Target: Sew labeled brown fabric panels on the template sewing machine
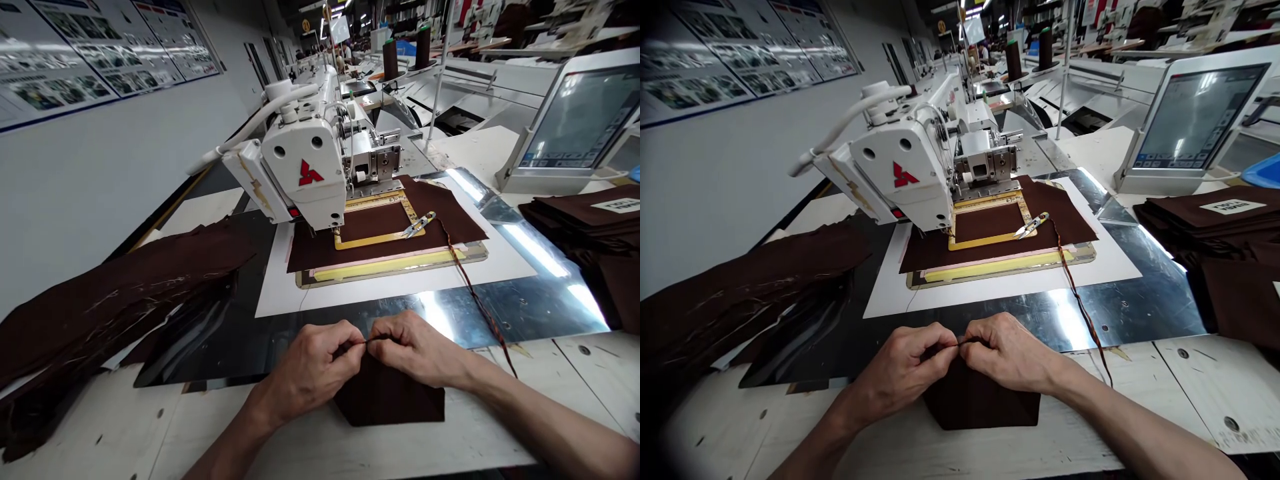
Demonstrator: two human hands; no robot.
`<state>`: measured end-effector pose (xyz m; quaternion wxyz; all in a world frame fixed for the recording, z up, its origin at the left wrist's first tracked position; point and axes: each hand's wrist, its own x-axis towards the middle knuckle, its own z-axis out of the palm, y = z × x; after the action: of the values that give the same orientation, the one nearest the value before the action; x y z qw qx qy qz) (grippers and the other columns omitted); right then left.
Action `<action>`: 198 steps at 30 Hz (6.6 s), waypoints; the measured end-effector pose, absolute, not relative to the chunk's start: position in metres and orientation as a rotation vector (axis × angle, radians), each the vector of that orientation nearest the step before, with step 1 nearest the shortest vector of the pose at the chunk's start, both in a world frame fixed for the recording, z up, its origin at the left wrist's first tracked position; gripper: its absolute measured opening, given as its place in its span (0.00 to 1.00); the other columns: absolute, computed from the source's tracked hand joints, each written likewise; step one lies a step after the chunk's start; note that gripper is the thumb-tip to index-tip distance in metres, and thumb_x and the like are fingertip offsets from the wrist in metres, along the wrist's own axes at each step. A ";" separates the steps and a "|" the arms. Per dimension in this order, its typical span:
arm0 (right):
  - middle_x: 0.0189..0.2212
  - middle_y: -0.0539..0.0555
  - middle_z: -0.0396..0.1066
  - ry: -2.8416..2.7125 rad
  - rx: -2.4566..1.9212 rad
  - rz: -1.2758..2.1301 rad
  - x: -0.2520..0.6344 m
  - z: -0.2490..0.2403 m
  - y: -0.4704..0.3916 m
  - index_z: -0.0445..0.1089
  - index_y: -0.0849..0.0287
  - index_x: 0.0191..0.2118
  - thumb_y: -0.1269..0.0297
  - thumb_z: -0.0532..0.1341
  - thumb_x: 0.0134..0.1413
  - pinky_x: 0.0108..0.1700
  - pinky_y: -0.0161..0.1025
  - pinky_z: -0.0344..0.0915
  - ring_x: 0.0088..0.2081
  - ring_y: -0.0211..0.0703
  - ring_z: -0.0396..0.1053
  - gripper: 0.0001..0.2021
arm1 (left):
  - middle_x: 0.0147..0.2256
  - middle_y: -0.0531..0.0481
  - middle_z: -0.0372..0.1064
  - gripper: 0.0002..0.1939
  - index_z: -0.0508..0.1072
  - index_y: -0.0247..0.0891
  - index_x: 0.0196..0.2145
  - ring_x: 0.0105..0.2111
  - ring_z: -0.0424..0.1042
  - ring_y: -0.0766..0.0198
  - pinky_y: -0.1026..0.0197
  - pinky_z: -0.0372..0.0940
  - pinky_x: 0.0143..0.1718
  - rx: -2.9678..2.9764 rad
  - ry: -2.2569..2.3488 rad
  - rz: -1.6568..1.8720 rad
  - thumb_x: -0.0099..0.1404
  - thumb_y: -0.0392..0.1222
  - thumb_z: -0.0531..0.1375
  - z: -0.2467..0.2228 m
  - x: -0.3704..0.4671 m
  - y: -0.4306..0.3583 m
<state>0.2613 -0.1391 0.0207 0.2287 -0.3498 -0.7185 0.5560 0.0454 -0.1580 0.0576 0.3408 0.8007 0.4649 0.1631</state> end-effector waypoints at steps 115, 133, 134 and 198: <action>0.22 0.43 0.59 -1.798 -0.940 1.625 0.266 0.020 -0.145 0.69 0.58 0.31 0.70 0.60 0.60 0.26 0.32 0.51 0.26 0.32 0.53 0.06 | 0.25 0.58 0.58 0.10 0.71 0.38 0.34 0.26 0.56 0.70 0.67 0.52 0.26 1.593 1.224 0.300 0.72 0.43 0.55 0.065 0.039 -0.172; 0.23 0.45 0.58 -1.665 -0.872 1.815 0.274 0.023 -0.139 0.70 0.60 0.34 0.52 0.58 0.68 0.27 0.34 0.50 0.26 0.34 0.53 0.17 | 0.24 0.58 0.56 0.13 0.66 0.38 0.30 0.24 0.53 0.70 0.65 0.50 0.25 1.609 1.239 0.353 0.72 0.44 0.54 0.064 0.042 -0.170; 0.23 0.46 0.58 -1.619 -0.864 1.825 0.274 0.022 -0.139 0.69 0.60 0.34 0.49 0.58 0.68 0.28 0.34 0.51 0.26 0.35 0.54 0.18 | 0.24 0.58 0.55 0.13 0.67 0.38 0.30 0.24 0.53 0.70 0.65 0.50 0.24 1.599 1.236 0.361 0.72 0.44 0.54 0.064 0.042 -0.171; 0.38 0.55 0.74 -2.095 -1.269 0.706 0.323 0.100 -0.018 0.73 0.57 0.47 0.53 0.55 0.69 0.37 0.38 0.66 0.36 0.46 0.70 0.15 | 0.43 0.49 0.75 0.14 0.77 0.44 0.45 0.43 0.75 0.62 0.68 0.69 0.38 1.878 1.368 0.790 0.76 0.50 0.53 0.025 -0.029 -0.063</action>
<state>0.3225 -0.0181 0.1002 0.2917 -0.4761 -0.7862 0.2648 -0.0294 -0.0629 0.0253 0.3372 0.7204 0.5249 0.3030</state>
